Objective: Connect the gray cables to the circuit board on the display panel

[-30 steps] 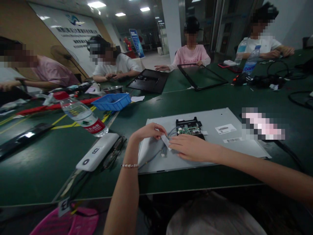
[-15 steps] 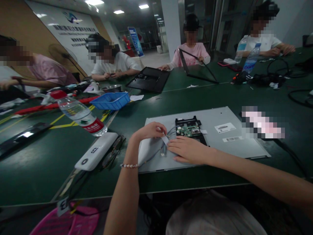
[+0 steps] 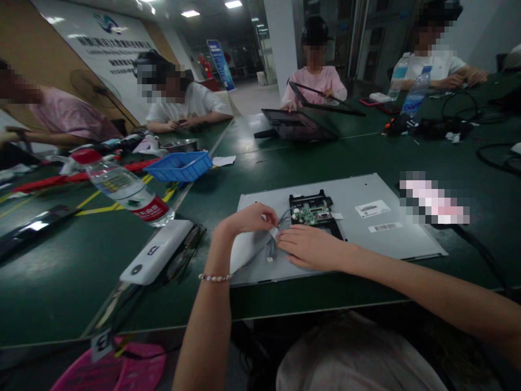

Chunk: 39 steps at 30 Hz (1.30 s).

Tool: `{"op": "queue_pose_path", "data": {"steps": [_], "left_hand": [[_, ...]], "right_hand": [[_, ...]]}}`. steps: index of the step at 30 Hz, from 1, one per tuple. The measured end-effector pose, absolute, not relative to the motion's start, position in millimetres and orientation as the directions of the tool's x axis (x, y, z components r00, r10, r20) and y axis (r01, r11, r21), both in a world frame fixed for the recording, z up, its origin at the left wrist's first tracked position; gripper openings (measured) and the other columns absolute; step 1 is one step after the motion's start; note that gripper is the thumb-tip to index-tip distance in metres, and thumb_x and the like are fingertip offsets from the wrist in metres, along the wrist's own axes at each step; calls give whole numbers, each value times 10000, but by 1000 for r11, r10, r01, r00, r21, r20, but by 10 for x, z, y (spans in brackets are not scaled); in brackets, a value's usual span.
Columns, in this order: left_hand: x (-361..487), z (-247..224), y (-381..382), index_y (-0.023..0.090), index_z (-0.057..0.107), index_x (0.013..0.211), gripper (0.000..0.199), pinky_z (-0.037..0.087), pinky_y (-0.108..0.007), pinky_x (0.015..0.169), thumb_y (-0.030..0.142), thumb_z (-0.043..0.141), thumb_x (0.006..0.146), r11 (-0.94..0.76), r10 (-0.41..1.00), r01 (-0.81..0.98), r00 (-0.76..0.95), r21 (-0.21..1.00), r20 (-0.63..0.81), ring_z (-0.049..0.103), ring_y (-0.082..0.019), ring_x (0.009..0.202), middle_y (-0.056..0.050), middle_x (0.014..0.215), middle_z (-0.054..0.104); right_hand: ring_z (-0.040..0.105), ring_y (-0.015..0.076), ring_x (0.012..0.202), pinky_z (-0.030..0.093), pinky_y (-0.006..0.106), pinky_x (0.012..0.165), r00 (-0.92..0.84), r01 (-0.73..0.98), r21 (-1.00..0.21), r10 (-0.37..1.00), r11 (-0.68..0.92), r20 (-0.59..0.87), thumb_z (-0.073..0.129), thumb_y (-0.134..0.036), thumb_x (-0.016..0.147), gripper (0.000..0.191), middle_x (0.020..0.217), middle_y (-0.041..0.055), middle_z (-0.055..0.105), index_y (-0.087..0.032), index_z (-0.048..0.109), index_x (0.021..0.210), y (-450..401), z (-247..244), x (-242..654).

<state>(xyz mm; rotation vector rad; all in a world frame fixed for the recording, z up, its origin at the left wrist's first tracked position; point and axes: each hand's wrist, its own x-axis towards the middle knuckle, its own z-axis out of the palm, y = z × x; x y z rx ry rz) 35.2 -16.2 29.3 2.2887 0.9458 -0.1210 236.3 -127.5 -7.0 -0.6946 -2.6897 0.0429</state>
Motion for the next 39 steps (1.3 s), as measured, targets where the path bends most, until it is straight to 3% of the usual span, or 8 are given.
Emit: {"op": "queue_pose_path", "data": {"steps": [4, 12, 19, 26, 33, 39], "left_hand": [[357, 329, -206, 153, 605, 882, 238, 414, -214, 559, 194, 502, 672, -430, 588, 697, 698, 573, -408, 542, -100, 540, 21, 681, 594], [406, 386, -284, 164, 510, 810, 195, 385, -211, 471, 209, 531, 622, -325, 643, 715, 647, 619, -410, 512, -102, 516, 23, 675, 537], [375, 361, -248, 160, 573, 841, 213, 435, -211, 556, 232, 538, 644, -299, 581, 700, 672, 648, -458, 540, -93, 584, -4, 783, 600], [370, 357, -238, 160, 577, 774, 155, 431, -210, 563, 247, 554, 648, -317, 581, 701, 676, 638, -454, 541, -105, 587, 12, 690, 579], [341, 344, -212, 153, 605, 806, 181, 433, -202, 587, 294, 577, 696, -331, 557, 695, 690, 638, -463, 550, -102, 617, -1, 727, 598], [379, 332, -222, 154, 598, 721, 219, 410, -208, 559, 366, 626, 678, -347, 583, 715, 671, 607, -458, 518, -103, 574, 20, 622, 559]], "right_hand": [[515, 227, 1146, 388, 400, 979, -811, 460, -130, 475, 878, 341, 469, -230, 899, 284, 1171, 145, 610, -105, 557, 1138, -1276, -73, 2360], [560, 226, 1060, 407, 383, 938, -823, 461, -105, 469, 881, 320, 451, -215, 908, 227, 1105, 146, 627, -94, 578, 1053, -1299, -55, 2357], [560, 224, 1069, 423, 376, 908, -822, 458, -119, 470, 881, 322, 455, -227, 912, 228, 1094, 152, 629, -94, 574, 1054, -1340, -63, 2378], [538, 231, 1094, 407, 378, 938, -823, 447, -110, 457, 888, 338, 457, -263, 909, 262, 1143, 144, 608, -94, 578, 1069, -1287, -67, 2366], [550, 236, 1081, 414, 381, 935, -831, 456, -103, 464, 884, 306, 450, -264, 909, 281, 1131, 153, 620, -81, 578, 1079, -1305, -43, 2372], [526, 265, 1146, 395, 391, 969, -851, 449, -77, 452, 890, 267, 425, -393, 918, 451, 1206, 209, 583, -23, 555, 1142, -1400, 19, 2392]]}}
